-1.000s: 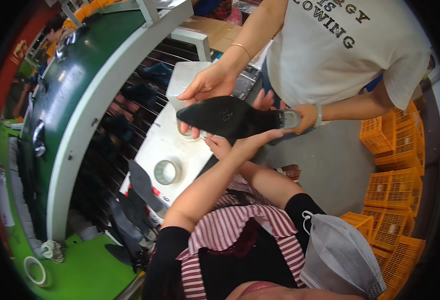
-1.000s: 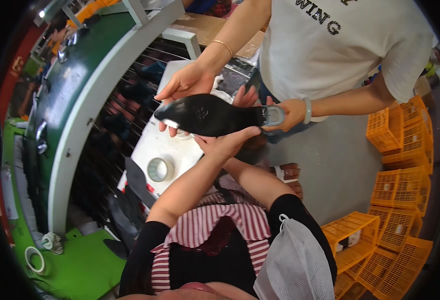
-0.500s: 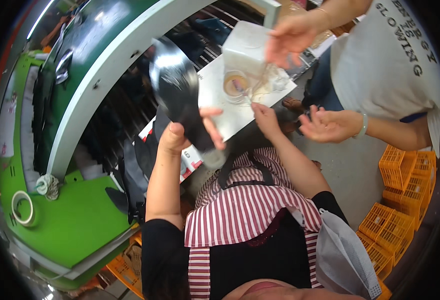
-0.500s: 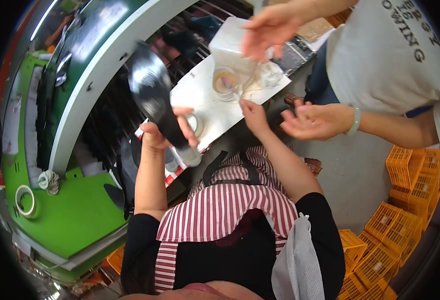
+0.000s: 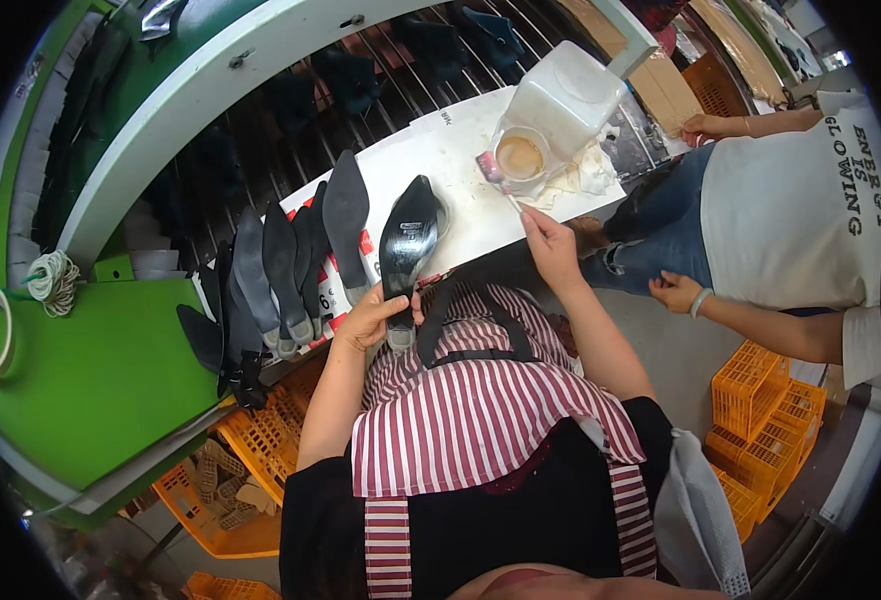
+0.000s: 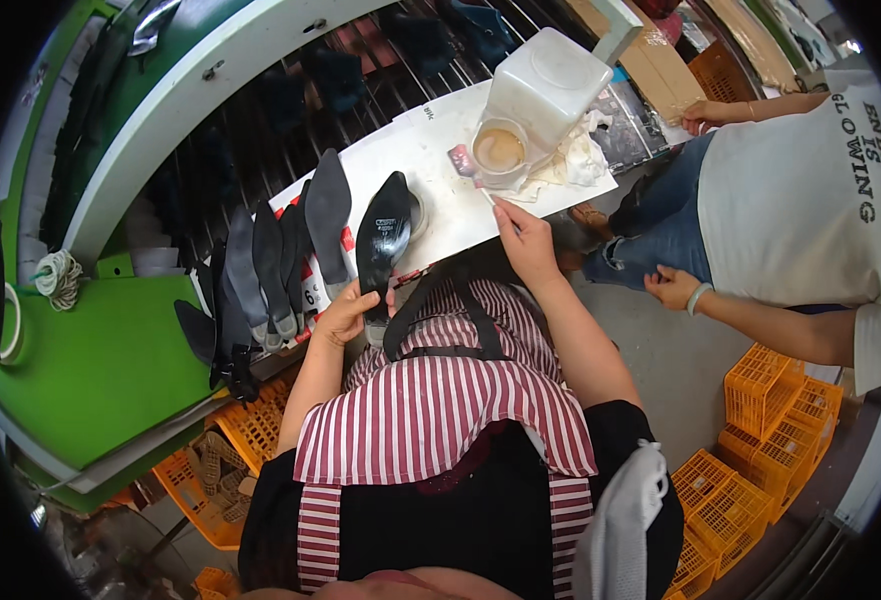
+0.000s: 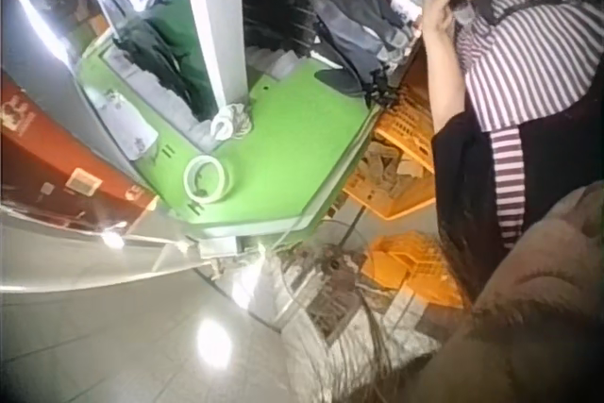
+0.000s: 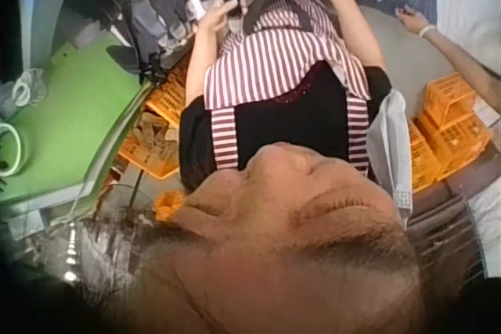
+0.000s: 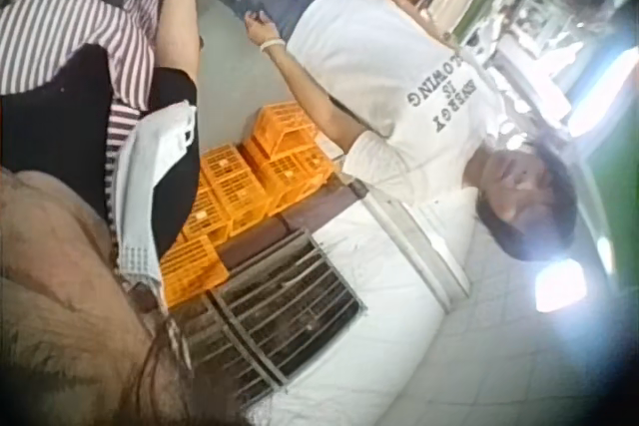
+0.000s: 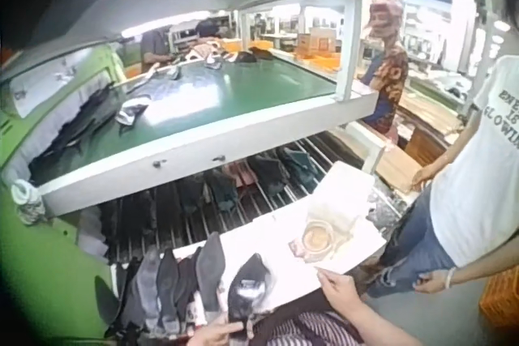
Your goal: The person applies adhesive to shoe soles using a brush dipped into a container and places the soles onto a conveyor belt.
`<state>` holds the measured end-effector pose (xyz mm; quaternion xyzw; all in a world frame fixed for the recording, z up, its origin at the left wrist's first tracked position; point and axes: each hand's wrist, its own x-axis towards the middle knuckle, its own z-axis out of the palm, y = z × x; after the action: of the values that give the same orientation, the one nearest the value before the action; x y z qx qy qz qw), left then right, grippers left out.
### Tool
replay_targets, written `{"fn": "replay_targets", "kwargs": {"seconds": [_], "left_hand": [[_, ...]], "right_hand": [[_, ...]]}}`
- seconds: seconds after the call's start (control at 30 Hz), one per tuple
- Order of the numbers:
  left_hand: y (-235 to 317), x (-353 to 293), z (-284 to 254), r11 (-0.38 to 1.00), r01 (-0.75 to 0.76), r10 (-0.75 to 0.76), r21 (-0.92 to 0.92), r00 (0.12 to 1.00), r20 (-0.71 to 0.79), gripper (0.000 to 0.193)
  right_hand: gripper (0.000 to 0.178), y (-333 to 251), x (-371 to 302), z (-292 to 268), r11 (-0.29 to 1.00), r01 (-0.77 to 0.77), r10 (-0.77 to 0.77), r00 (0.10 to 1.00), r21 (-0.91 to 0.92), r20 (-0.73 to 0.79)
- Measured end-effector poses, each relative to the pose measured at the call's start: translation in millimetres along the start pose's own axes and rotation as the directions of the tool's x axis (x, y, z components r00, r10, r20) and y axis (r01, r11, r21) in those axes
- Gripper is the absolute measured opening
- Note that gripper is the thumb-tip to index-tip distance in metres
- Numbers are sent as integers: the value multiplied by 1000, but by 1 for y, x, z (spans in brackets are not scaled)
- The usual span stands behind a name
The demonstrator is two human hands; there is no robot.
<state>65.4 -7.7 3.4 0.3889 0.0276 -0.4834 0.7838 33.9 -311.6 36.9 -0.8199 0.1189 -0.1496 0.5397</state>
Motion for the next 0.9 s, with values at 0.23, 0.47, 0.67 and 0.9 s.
{"fn": "replay_targets", "kwargs": {"seconds": [0.23, 0.47, 0.67, 0.9], "left_hand": [[19, -2, 12, 993, 99, -91, 66, 989, -117, 22], [33, -8, 25, 978, 152, -128, 145, 978, -164, 23], [36, -7, 29, 984, 134, -113, 116, 979, -170, 23], [31, -10, 20, 975, 137, -105, 175, 978, -181, 21]], "right_hand": [[26, -9, 17, 10, 991, 30, -13, 991, -130, 136], [22, 1, 23, 26, 965, 226, -210, 969, -131, 129], [22, 17, 33, 31, 954, 191, -145, 969, -231, 203], [22, -3, 26, 30, 979, 113, -62, 959, -171, 277]]}}
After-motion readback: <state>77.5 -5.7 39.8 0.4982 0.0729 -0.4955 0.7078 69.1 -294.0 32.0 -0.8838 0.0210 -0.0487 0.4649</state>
